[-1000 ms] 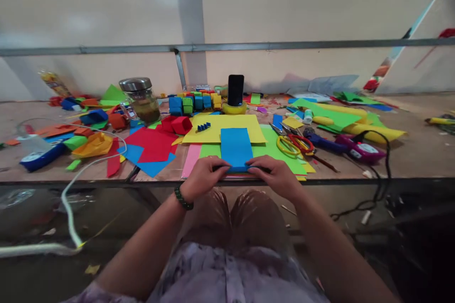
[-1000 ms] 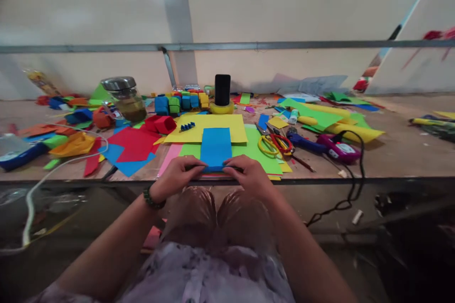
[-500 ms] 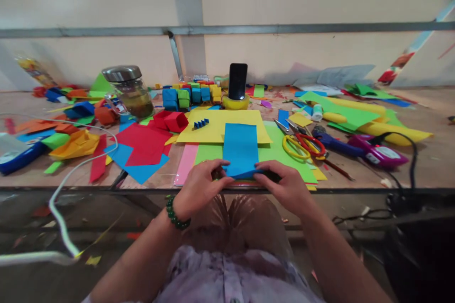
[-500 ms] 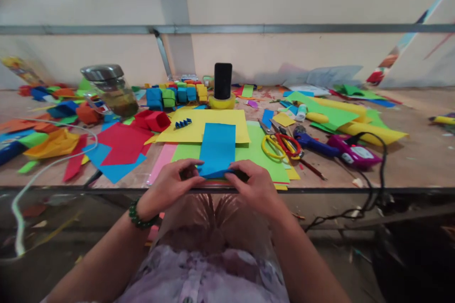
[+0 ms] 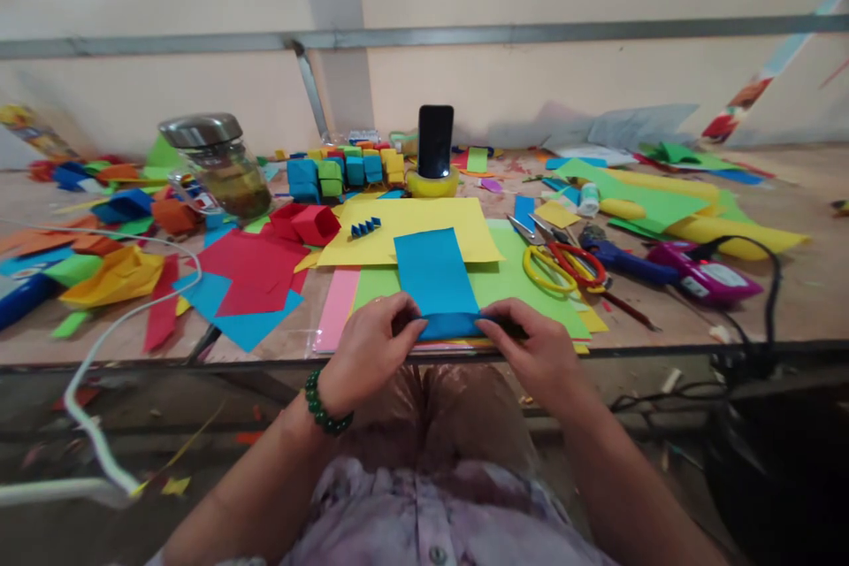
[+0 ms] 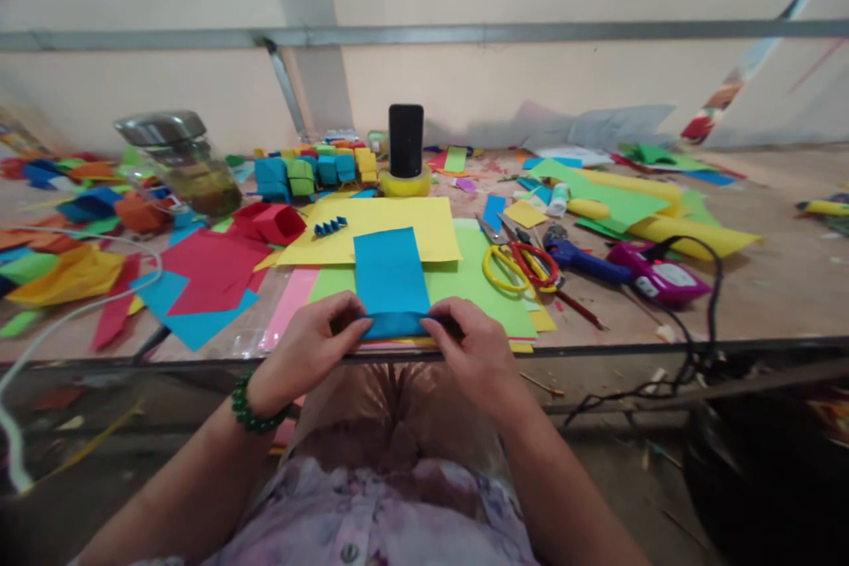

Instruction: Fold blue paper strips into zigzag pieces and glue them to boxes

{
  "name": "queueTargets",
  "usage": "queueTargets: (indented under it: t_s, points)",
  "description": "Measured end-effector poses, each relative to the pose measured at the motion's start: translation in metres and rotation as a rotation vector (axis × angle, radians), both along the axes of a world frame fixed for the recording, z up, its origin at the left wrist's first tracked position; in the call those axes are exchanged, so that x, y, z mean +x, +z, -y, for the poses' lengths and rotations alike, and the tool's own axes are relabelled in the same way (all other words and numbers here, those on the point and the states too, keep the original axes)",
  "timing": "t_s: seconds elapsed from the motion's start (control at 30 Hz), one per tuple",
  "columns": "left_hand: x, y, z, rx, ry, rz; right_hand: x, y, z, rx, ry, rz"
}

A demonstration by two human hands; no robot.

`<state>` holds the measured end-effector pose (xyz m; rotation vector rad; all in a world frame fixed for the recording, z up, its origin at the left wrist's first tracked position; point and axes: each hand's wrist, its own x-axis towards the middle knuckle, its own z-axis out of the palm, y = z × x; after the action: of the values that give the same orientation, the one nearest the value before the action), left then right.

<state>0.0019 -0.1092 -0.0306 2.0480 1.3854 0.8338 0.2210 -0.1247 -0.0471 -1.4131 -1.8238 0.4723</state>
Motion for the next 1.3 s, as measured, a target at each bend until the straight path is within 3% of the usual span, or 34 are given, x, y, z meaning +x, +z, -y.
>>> queueTargets:
  t_s: [0.47,1.03,1.1,1.23,1.3]
  points:
    - [0.001,-0.010,0.002,-0.031,0.089,0.118,-0.002,0.001,-0.003,-0.013,-0.045,0.066]
    - [0.000,-0.005,0.004,-0.045,0.022,0.109,0.002,0.005,-0.005,-0.063,0.041,0.019]
    - [0.001,-0.002,0.002,0.058,0.052,0.118,0.000,0.006,-0.006,0.029,0.020,0.026]
    - [0.001,0.005,0.001,0.556,0.097,0.069,-0.003,0.013,-0.012,0.465,0.013,0.065]
    - [0.000,0.005,0.004,0.704,0.066,0.026,-0.001,0.016,-0.013,0.605,0.061,0.116]
